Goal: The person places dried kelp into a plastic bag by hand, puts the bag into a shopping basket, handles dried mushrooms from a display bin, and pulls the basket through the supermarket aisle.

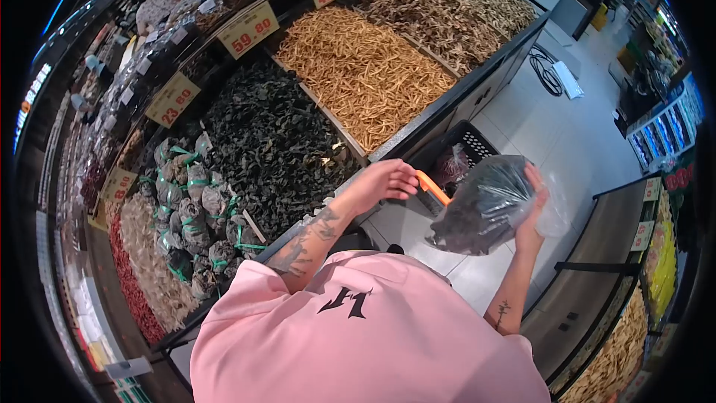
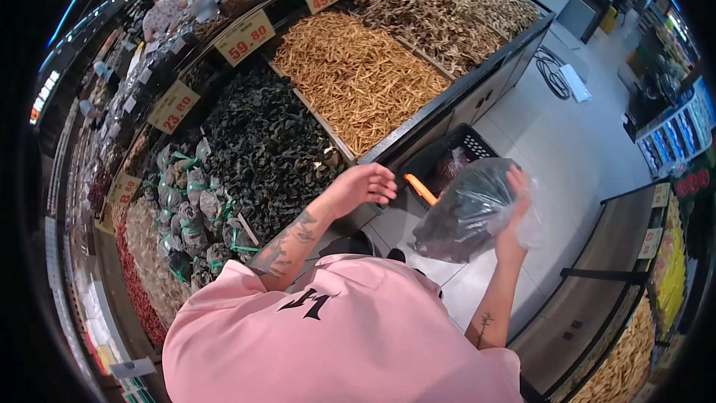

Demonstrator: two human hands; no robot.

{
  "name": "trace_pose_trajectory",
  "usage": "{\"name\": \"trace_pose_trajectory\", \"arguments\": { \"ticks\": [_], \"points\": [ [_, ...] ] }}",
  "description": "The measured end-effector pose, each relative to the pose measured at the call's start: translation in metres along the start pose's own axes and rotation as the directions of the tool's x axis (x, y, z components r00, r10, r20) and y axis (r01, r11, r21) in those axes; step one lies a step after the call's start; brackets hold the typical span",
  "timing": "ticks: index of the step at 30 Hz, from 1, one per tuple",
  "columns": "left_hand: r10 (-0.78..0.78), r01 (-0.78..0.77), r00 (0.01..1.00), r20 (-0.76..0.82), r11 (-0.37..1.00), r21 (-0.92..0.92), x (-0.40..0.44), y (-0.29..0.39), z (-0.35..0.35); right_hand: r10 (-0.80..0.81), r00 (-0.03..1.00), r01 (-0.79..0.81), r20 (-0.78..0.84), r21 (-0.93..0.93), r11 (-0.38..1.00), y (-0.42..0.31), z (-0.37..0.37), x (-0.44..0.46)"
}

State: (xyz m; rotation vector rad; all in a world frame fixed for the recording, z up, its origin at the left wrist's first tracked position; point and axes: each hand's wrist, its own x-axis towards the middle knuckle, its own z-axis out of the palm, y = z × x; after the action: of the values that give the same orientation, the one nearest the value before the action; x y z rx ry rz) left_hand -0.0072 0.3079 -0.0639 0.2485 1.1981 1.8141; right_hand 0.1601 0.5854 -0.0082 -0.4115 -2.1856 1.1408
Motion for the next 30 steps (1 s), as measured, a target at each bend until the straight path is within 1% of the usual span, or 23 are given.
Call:
{"name": "trace_pose_trajectory", "arguments": {
  "ticks": [1,2,3,4,5,6,7,8,10,12,14,15,17,18,20,21,22,24,25,26,28,29,30],
  "points": [
    [-0.146,0.145,0.989,-0.002,0.989,-0.019,0.008,-0.008,0.007,0.072,0.997,-0.066,-0.011,0.264,0.962,0.005,-0.007,-0.001],
    [-0.252,0.254,0.966,0.061,0.967,-0.022,0.017,-0.023,0.007,0.153,0.988,-0.133,0.002,0.503,0.854,0.005,-0.008,-0.001],
    [-0.368,0.376,0.917,0.156,0.926,-0.026,0.022,-0.033,0.012,0.147,0.989,-0.139,0.023,0.5,0.855,-0.004,-0.006,0.0],
    [-0.464,0.499,0.838,0.286,0.864,-0.06,0.035,-0.06,0.001,0.109,0.993,-0.112,0.039,0.559,0.822,-0.016,-0.005,0.002],
    [-0.518,0.541,0.775,0.363,0.84,0.042,0.034,-0.062,0.013,0.067,0.997,-0.082,0.047,0.615,0.784,-0.027,-0.001,0.003],
    [-0.503,0.592,0.664,0.553,0.806,0.022,0.035,-0.071,0.013,0.056,0.997,-0.077,0.054,0.61,0.789,-0.036,0.007,0.006],
    [-0.45,0.591,0.628,0.635,0.807,-0.013,0.035,-0.076,0.015,-0.07,0.996,0.017,0.061,0.629,0.777,-0.046,0.019,0.01],
    [-0.403,0.579,0.62,0.673,0.814,-0.045,0.033,-0.077,0.016,-0.198,0.978,0.107,0.069,0.649,0.753,-0.058,0.032,0.015],
    [-0.322,0.514,0.675,0.664,0.851,-0.11,0.036,-0.072,0.01,-0.234,0.96,0.087,0.152,0.633,0.769,-0.09,0.053,0.028],
    [-0.235,0.413,0.765,0.6,0.893,-0.177,0.036,-0.056,-0.007,-0.384,0.909,0.205,0.163,0.627,0.752,-0.11,0.077,0.039],
    [-0.121,0.25,0.872,0.475,0.943,-0.219,0.034,-0.034,-0.033,-0.464,0.852,0.202,0.243,0.666,0.719,-0.129,0.102,0.05],
    [-0.063,0.166,0.913,0.403,0.96,-0.226,0.032,-0.024,-0.049,-0.506,0.824,0.259,0.254,0.626,0.736,-0.14,0.114,0.053],
    [0.048,0.017,0.961,0.272,0.973,-0.232,0.027,-0.007,-0.081,-0.577,0.774,0.356,0.26,0.574,0.737,-0.157,0.143,0.058],
    [0.095,-0.046,0.973,0.208,0.973,-0.227,0.024,-0.001,-0.094,-0.59,0.753,0.347,0.29,0.587,0.732,-0.165,0.157,0.062],
    [0.157,-0.128,0.982,0.104,0.961,-0.245,0.008,0.008,-0.119,-0.507,0.801,0.285,0.319,0.541,0.791,-0.179,0.191,0.069],
    [0.183,-0.159,0.981,0.064,0.949,-0.271,-0.003,0.012,-0.13,-0.526,0.778,0.29,0.343,0.547,0.785,-0.179,0.207,0.078],
    [0.202,-0.185,0.979,0.026,0.937,-0.297,-0.016,0.016,-0.139,-0.515,0.775,0.238,0.366,0.585,0.775,-0.178,0.223,0.086],
    [0.232,-0.18,0.972,0.032,0.826,-0.535,-0.074,0.036,-0.145,-0.479,0.759,0.142,0.441,0.606,0.783,-0.191,0.246,0.088],
    [0.298,-0.185,0.951,0.082,0.763,-0.62,-0.086,0.031,-0.154,-0.518,0.714,0.211,0.471,0.561,0.8,-0.194,0.254,0.09],
    [0.308,-0.206,0.95,0.053,0.746,-0.634,-0.094,0.028,-0.16,-0.522,0.694,0.197,0.495,0.567,0.8,-0.201,0.267,0.089],
    [0.427,-0.352,0.899,-0.1,0.566,-0.745,-0.101,0.023,-0.165,-0.522,0.659,0.147,0.542,0.588,0.795,-0.21,0.288,0.087],
    [0.605,-0.437,0.794,-0.059,0.501,-0.747,-0.105,0.022,-0.173,-0.519,0.639,0.101,0.569,0.606,0.789,-0.212,0.299,0.089],
    [0.602,-0.43,0.796,-0.059,0.493,-0.756,-0.108,0.021,-0.178,-0.509,0.638,0.098,0.577,0.595,0.798,-0.212,0.309,0.094]
  ]
}}
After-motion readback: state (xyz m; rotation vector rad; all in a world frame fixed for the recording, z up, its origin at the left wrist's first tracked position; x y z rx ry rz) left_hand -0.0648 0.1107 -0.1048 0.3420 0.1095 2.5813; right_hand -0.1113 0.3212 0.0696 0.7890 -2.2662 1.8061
